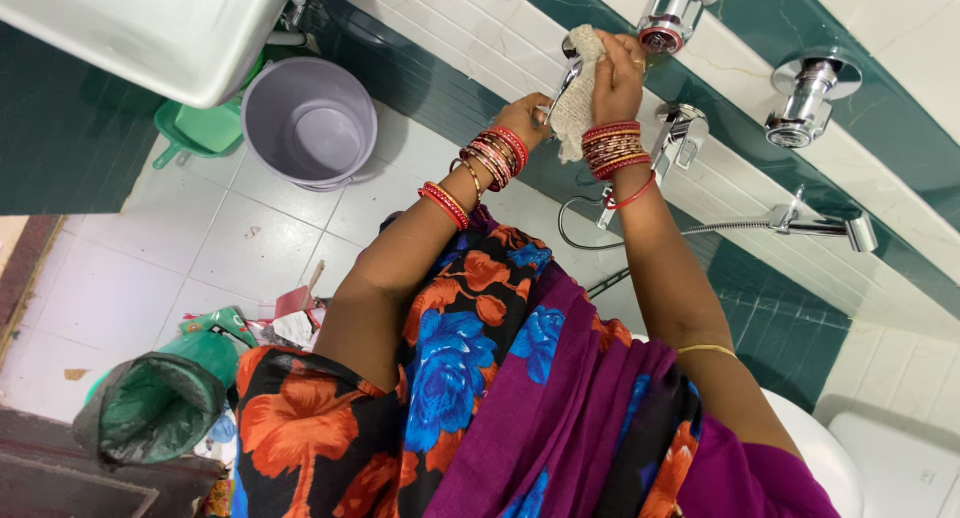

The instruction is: The person wipes a series of wall-mounted metal taps using a cloth.

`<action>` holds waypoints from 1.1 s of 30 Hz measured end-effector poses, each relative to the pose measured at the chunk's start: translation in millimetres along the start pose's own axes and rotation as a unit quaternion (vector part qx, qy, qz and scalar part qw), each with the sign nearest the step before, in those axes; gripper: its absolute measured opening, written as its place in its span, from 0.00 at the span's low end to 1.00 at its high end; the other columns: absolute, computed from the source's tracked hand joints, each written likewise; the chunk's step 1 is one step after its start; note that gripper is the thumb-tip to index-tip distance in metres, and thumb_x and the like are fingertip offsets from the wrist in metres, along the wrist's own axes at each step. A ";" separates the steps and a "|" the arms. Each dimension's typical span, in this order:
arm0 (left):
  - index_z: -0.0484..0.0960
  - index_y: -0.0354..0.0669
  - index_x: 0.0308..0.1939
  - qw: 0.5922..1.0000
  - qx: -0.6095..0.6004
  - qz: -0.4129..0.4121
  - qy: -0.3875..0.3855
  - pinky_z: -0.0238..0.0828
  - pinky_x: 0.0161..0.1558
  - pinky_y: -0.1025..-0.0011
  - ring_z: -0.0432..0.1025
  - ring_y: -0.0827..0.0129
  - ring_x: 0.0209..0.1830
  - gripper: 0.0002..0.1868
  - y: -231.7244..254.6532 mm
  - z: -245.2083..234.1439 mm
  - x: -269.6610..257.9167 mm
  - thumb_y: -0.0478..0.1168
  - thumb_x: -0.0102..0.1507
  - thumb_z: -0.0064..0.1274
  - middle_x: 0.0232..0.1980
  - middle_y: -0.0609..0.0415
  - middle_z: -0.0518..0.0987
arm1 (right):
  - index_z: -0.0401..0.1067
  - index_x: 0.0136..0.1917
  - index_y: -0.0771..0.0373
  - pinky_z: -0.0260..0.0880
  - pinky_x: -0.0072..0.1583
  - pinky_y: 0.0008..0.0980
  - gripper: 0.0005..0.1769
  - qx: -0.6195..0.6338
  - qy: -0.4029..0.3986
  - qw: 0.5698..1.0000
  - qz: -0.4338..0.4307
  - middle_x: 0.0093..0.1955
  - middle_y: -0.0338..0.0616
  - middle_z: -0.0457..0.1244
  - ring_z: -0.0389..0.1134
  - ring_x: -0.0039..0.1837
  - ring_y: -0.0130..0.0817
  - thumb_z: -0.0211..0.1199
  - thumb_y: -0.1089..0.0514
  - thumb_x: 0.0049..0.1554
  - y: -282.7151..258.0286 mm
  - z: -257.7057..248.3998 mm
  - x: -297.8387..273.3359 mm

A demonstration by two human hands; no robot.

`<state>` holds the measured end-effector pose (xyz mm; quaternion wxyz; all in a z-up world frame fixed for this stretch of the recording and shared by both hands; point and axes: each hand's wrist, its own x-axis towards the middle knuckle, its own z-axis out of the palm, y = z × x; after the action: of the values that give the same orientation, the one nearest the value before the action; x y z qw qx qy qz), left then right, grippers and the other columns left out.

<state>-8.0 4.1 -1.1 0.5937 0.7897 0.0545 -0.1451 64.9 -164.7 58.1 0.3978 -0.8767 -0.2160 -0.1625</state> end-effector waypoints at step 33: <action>0.78 0.39 0.41 0.990 0.000 0.111 0.087 0.76 0.44 0.64 0.79 0.58 0.37 0.07 28.7 2.8 38.1 0.36 0.61 0.58 0.45 0.45 0.80 | 0.76 0.66 0.63 0.68 0.62 0.39 0.20 -0.014 0.024 0.998 0.048 0.57 0.51 0.62 0.67 0.59 0.46 0.56 0.71 0.62 -51.5 -10.7 -56.4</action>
<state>35.2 -10.2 13.5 0.5994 0.8002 0.0183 -0.0089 -10.6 -156.6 71.4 0.3982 -0.8873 -0.1620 -0.1670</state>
